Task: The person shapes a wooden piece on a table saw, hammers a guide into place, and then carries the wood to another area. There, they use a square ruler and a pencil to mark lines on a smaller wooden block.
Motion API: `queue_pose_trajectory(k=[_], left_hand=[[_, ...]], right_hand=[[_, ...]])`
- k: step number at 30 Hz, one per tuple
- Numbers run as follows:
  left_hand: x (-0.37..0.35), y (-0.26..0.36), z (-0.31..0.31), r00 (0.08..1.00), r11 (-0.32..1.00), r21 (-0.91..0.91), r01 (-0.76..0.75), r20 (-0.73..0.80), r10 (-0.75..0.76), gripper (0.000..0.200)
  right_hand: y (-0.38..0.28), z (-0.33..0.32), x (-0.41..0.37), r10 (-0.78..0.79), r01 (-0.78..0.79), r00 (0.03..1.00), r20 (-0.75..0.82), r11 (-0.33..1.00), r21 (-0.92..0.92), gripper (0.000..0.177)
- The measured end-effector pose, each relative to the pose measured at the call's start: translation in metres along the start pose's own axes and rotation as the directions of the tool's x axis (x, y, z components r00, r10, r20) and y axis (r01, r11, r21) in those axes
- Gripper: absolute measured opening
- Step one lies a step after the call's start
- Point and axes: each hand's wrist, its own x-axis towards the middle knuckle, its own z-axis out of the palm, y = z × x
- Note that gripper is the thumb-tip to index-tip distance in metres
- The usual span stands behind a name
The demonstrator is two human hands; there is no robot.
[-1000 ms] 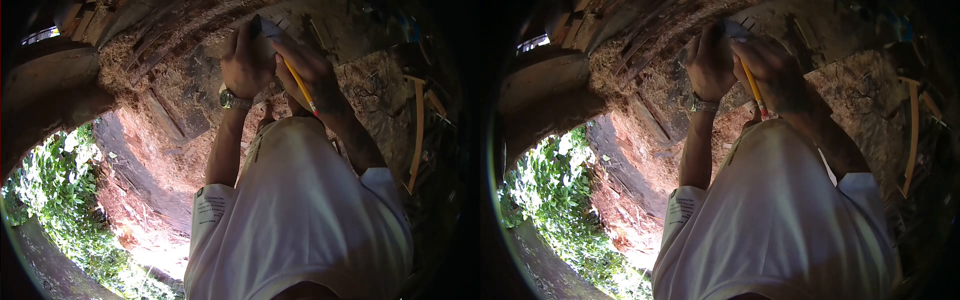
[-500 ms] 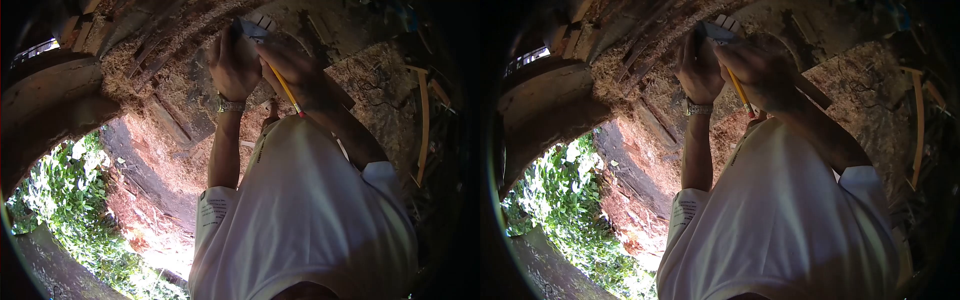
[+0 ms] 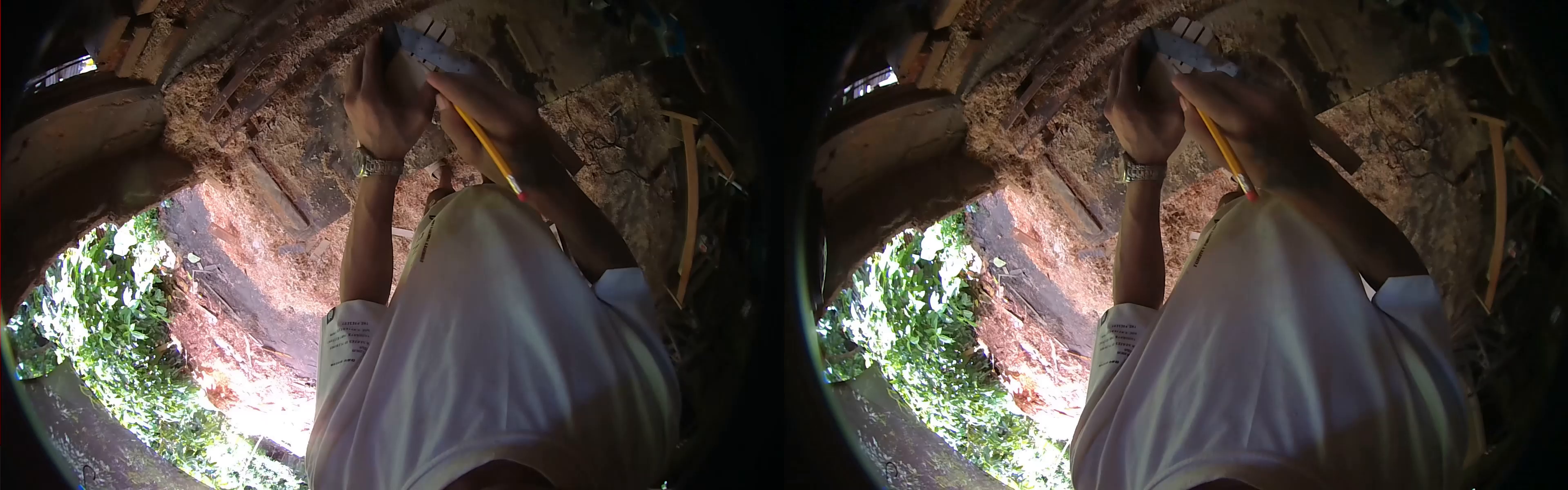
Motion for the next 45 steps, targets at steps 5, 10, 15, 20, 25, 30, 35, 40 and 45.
queue_pose_trajectory(k=[5, 10, 15, 20, 25, 30, 35, 40, 45], left_hand=[[-0.002, 0.008, -0.002, 1.0, 0.999, 0.038, 0.015, -0.004, -0.015, 0.076], [-0.003, -0.003, 0.001, 1.0, 1.0, 0.025, -0.005, -0.009, 0.005, 0.074], [0.005, 0.003, 0.001, 1.0, 0.999, 0.035, -0.02, -0.019, 0.021, 0.073], [0.008, 0.011, -0.003, 1.0, 0.998, 0.067, -0.018, -0.017, 0.019, 0.07], [0.006, 0.009, -0.001, 1.0, 0.998, 0.059, -0.005, -0.002, 0.005, 0.071], [0.001, 0.007, -0.003, 1.0, 0.998, 0.07, 0.01, 0.016, -0.011, 0.073], [-0.007, 0.005, -0.006, 0.999, 0.994, 0.106, -0.04, 0.023, 0.038, 0.079], [-0.016, 0.013, -0.011, 0.999, 0.998, 0.054, 0.036, -0.027, -0.034, 0.091], [-0.033, 0.01, -0.028, 0.967, 0.963, 0.136, 0.233, 0.067, -0.244, 0.089]], right_hand=[[0.014, 0.016, 0.006, -0.015, 0.018, 0.999, 0.049, 0.999, -0.045, 0.039], [0.001, 0.007, -0.002, 0.014, -0.014, 1.0, -0.013, 0.999, -0.047, 0.038], [-0.004, -0.039, -0.014, 0.19, -0.195, 0.978, 0.081, 0.979, 0.053, 0.025], [-0.006, -0.057, -0.012, 0.087, -0.092, 0.99, -0.114, 0.995, -0.039, 0.013], [0.009, -0.051, -0.025, 0.397, -0.366, 0.918, -0.009, 0.854, 0.369, 0.025], [0.02, -0.057, -0.017, 0.34, -0.15, 0.924, -0.176, 0.745, 0.65, 0.03], [0.027, -0.049, -0.017, 0.303, -0.315, 0.94, 0.155, 0.947, 0.059, 0.03], [0.043, -0.038, -0.032, 0.505, -0.607, 0.775, 0.381, 0.762, 0.226, 0.032], [0.102, -0.03, -0.044, 0.793, -0.687, 0.608, 0.033, 0.505, 0.523, 0.036]])
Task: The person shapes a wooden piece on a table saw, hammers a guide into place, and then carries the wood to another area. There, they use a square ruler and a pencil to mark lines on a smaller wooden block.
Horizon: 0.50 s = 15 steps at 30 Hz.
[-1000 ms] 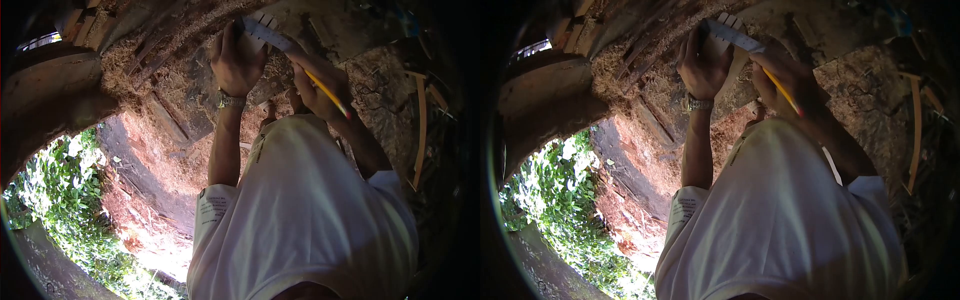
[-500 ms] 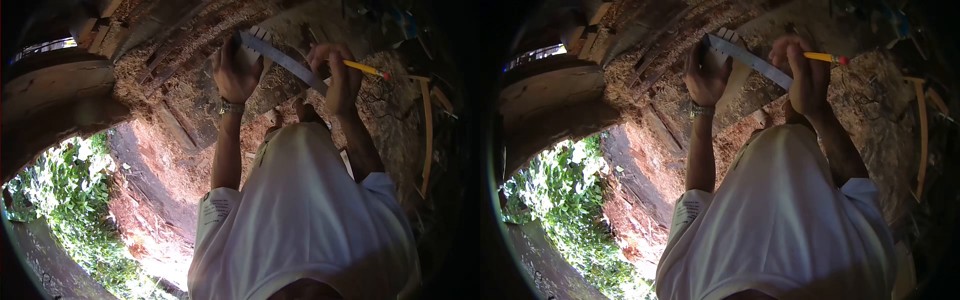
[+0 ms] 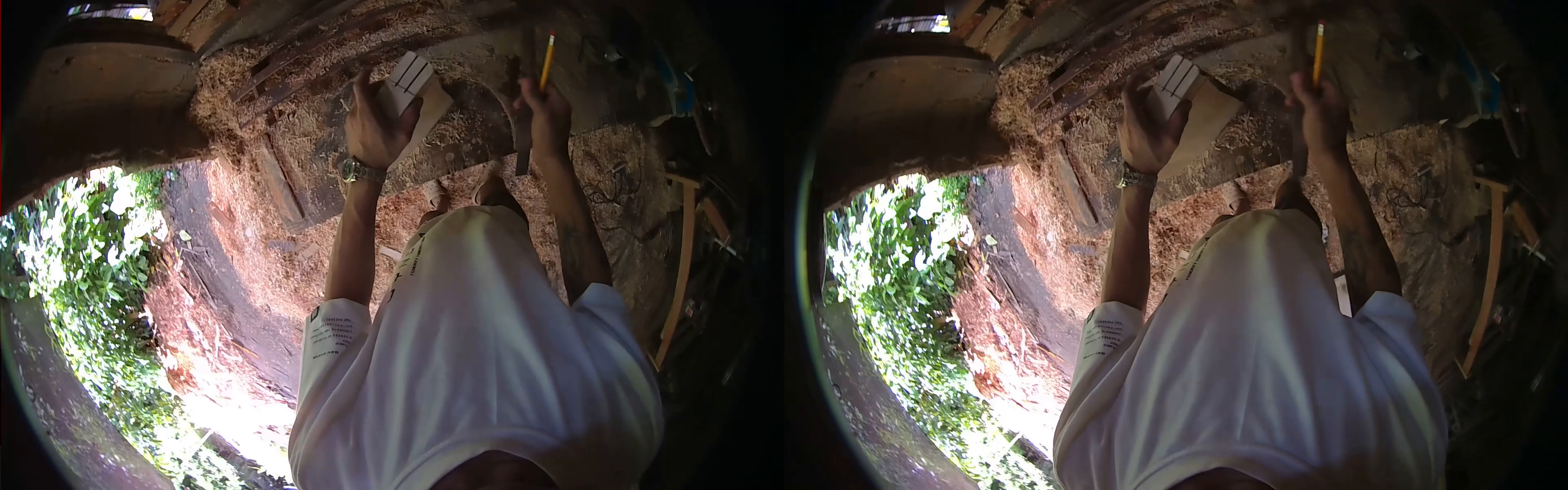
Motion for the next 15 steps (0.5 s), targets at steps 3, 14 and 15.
queue_pose_trajectory(k=[3, 14, 15], left_hand=[[-0.019, 0.008, -0.009, 0.993, 0.98, 0.167, 0.11, -0.065, -0.1, 0.066], [-0.026, 0.004, -0.028, 0.972, 0.948, 0.236, 0.215, 0.043, -0.231, 0.066], [-0.019, 0.0, -0.028, 0.965, 0.951, 0.239, 0.197, 0.124, -0.232, 0.066]], right_hand=[[0.059, -0.03, 0.044, 0.068, -0.094, 0.993, -0.096, 0.951, -0.294, 0.04], [0.216, -0.093, 0.061, 0.154, 0.04, 0.97, 0.186, 0.657, -0.753, 0.051], [0.234, -0.101, 0.072, 0.144, 0.067, 0.969, 0.202, 0.632, -0.772, 0.052]])
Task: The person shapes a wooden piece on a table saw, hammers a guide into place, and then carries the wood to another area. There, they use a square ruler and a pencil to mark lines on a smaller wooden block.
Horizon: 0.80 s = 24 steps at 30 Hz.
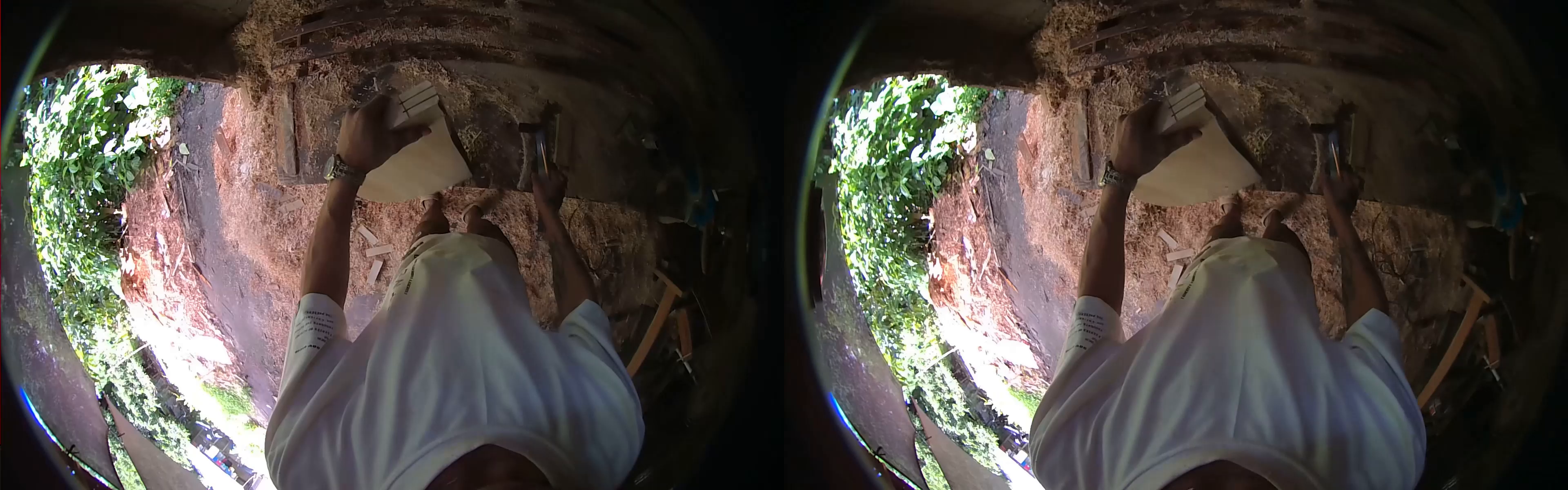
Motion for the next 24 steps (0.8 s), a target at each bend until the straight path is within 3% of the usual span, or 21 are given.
queue_pose_trajectory(k=[2, 5, 6, 9, 10, 12, 14, 16, 17, 18, 20, 21, 23, 24], left_hand=[[0.018, -0.017, 0.009, 0.988, 0.999, -0.034, -0.022, 0.151, 0.027, 0.067], [0.04, -0.049, 0.038, 0.944, 0.986, -0.079, 0.147, 0.309, -0.116, 0.067], [0.048, -0.061, 0.051, 0.93, 0.989, -0.066, 0.131, 0.354, -0.1, 0.068], [0.083, -0.1, 0.099, 0.872, 0.994, -0.06, 0.092, 0.487, -0.051, 0.066], [0.095, -0.111, 0.117, 0.841, 0.993, -0.068, 0.097, 0.539, -0.045, 0.063], [0.108, -0.133, 0.156, 0.806, 0.981, -0.142, 0.129, 0.591, -0.021, 0.064], [0.122, -0.154, 0.195, 0.827, 0.946, -0.274, 0.171, 0.562, 0.014, 0.07], [0.133, -0.158, 0.208, 0.787, 0.952, -0.243, 0.187, 0.617, 0.003, 0.066], [0.138, -0.16, 0.213, 0.769, 0.956, -0.226, 0.185, 0.64, 0.002, 0.065], [0.133, -0.165, 0.22, 0.86, 0.975, -0.215, 0.057, 0.506, 0.062, 0.063], [0.117, -0.185, 0.24, 0.955, 0.975, -0.141, -0.17, 0.22, 0.198, 0.06], [0.113, -0.188, 0.243, 0.967, 0.983, -0.096, -0.16, 0.185, 0.175, 0.058], [0.098, -0.201, 0.253, 0.973, 0.979, -0.159, -0.125, 0.173, 0.152, 0.058], [0.095, -0.203, 0.256, 0.977, 0.98, -0.175, -0.094, 0.171, 0.124, 0.056]], right_hand=[[0.03, 0.015, 0.022, -0.089, 0.085, 0.996, -0.025, 0.985, -0.147, 0.053], [0.029, 0.017, 0.029, -0.017, 0.035, 0.998, 0.056, 0.943, -0.331, 0.051], [0.048, 0.03, 0.032, -0.133, 0.109, 0.991, -0.03, 0.905, -0.41, 0.05], [0.015, 0.024, 0.036, -0.037, 0.016, 0.991, -0.13, 0.988, -0.154, 0.055], [0.016, 0.036, 0.039, -0.004, 0.008, 0.967, -0.254, 1.0, 0.012, 0.055], [0.018, 0.058, 0.039, 0.256, -0.187, 0.964, -0.066, 0.837, 0.515, 0.06], [-0.03, 0.066, 0.041, 0.266, -0.203, 0.962, 0.056, 0.568, 0.797, 0.063], [-0.111, 0.078, 0.039, 0.12, -0.062, 0.993, 0.02, 0.36, 0.931, 0.062], [-0.108, 0.092, 0.044, -0.062, -0.051, 0.996, 0.071, 0.279, 0.959, 0.065], [-0.106, 0.106, 0.047, -0.243, -0.06, 0.964, 0.107, 0.192, 0.98, 0.067], [-0.189, 0.134, 0.05, -0.173, 0.064, 0.985, 0.006, 0.398, 0.915, 0.06], [-0.212, 0.139, 0.056, -0.162, 0.121, 0.986, -0.04, 0.527, 0.841, 0.03], [-0.231, 0.158, 0.076, -0.318, 0.328, 0.935, -0.157, 0.608, 0.723, 0.008], [-0.227, 0.164, 0.085, -0.352, 0.35, 0.926, -0.137, 0.663, 0.662, 0.009]])
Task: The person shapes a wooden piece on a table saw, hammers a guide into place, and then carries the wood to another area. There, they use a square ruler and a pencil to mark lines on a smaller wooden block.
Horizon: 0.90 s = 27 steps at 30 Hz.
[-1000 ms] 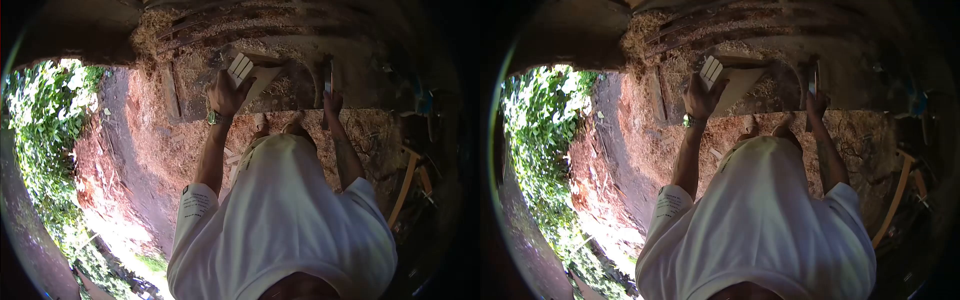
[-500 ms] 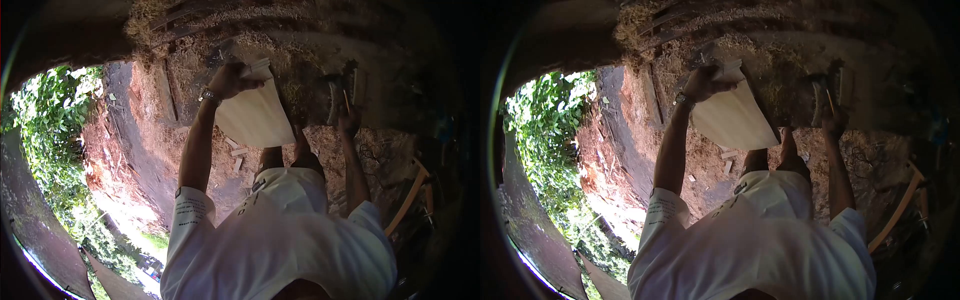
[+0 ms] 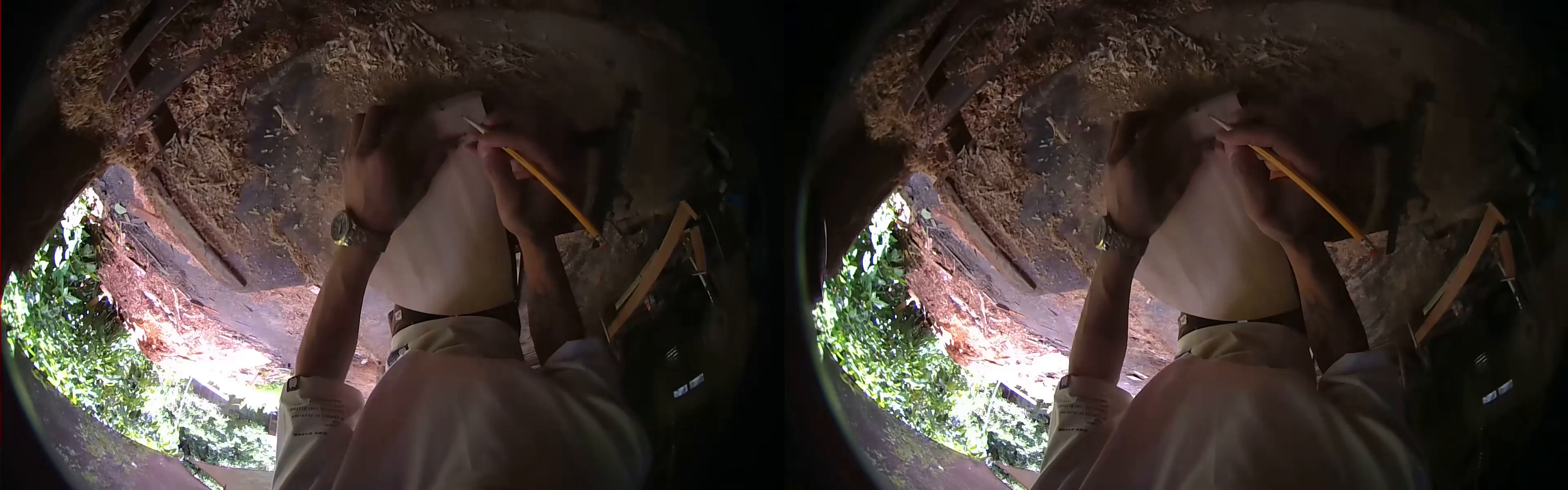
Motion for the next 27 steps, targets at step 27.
queue_pose_trajectory(k=[27], left_hand=[[0.013, 0.0, 0.005, 0.993, 0.992, -0.04, 0.117, -0.028, -0.118, 0.035]], right_hand=[[0.037, 0.011, 0.015, -0.008, 0.007, 0.999, -0.03, 0.998, -0.058, 0.017]])
